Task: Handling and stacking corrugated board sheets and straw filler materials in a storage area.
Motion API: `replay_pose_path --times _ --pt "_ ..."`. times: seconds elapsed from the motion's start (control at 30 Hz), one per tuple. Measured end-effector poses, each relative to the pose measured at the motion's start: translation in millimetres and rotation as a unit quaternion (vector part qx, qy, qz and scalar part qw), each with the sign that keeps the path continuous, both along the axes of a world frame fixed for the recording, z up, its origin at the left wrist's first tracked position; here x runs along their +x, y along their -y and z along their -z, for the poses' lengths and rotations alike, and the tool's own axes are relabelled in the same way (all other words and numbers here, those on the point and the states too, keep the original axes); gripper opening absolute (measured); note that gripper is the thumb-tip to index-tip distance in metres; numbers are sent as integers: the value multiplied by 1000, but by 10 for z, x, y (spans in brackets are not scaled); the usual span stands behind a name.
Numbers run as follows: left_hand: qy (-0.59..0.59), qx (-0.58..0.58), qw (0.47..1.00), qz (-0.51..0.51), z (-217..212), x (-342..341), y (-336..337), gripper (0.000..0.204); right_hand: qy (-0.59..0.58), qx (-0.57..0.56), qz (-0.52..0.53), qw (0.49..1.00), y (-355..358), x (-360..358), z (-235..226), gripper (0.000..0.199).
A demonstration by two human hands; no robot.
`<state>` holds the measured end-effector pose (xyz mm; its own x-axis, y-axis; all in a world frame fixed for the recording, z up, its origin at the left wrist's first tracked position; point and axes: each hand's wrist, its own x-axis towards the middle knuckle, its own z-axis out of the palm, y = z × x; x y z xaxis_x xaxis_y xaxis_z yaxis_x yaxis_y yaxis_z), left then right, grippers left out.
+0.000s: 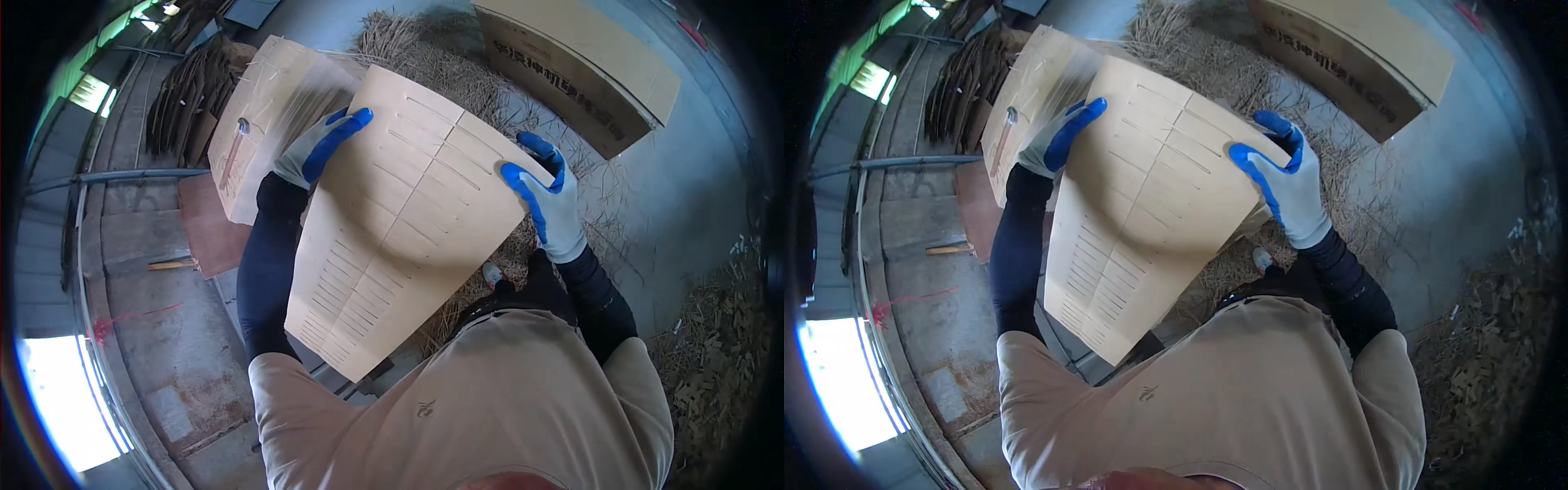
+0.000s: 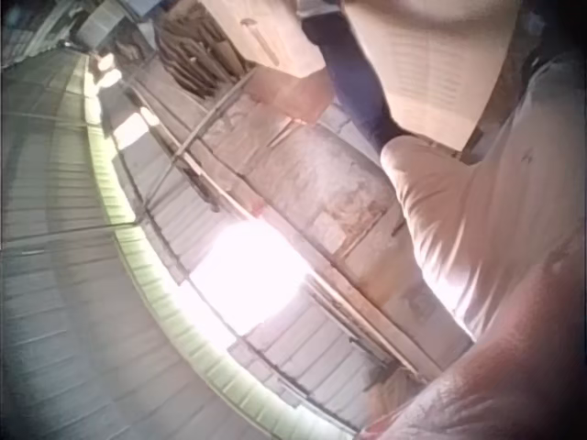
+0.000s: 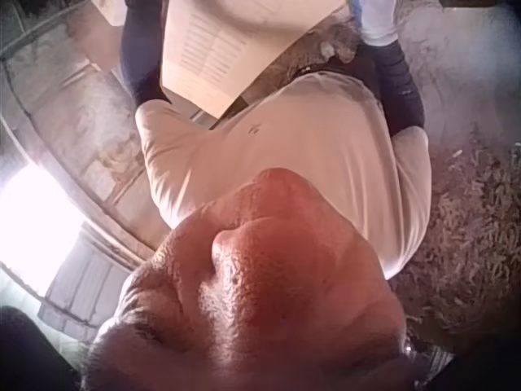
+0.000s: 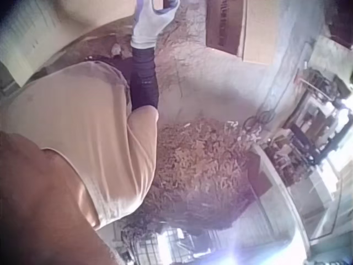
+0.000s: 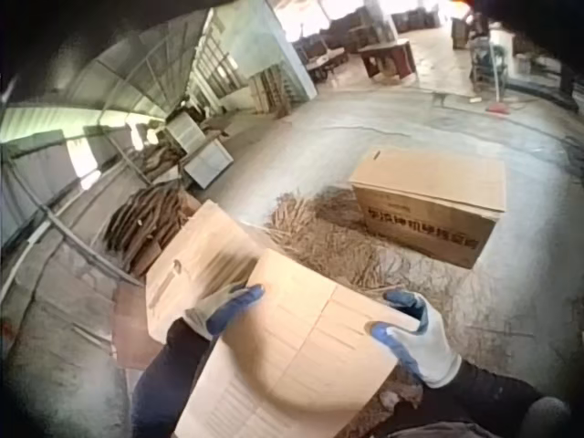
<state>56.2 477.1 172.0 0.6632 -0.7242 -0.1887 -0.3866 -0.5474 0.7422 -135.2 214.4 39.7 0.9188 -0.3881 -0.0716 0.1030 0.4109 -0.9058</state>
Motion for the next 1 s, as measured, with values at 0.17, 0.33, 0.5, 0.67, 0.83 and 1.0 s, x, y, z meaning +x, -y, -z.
replay_pose_path --times 0.17,0.33,0.5,0.67,0.83,1.0 --pt "5 85 994 -76 -278 -241 168 43 -6 -43 4 999 -47 -117 -133 48" --pt "197 90 976 -37 -749 -575 76 43 5 -1 -22 1000 -135 -155 -409 46" --pt "154 106 979 -86 -963 -760 -227 42 77 52 -38 995 -311 -208 -483 53" --pt "138 19 985 -100 -1380 -1303 -286 37 149 82 -54 984 -495 -219 -476 62" --pt "222 121 938 -238 -1970 -2023 -279 36 340 -256 -4 905 -799 -156 -375 40" --pt "350 113 881 -299 -2299 -2769 -52 37 284 267 -195 900 -895 -378 -1401 36"
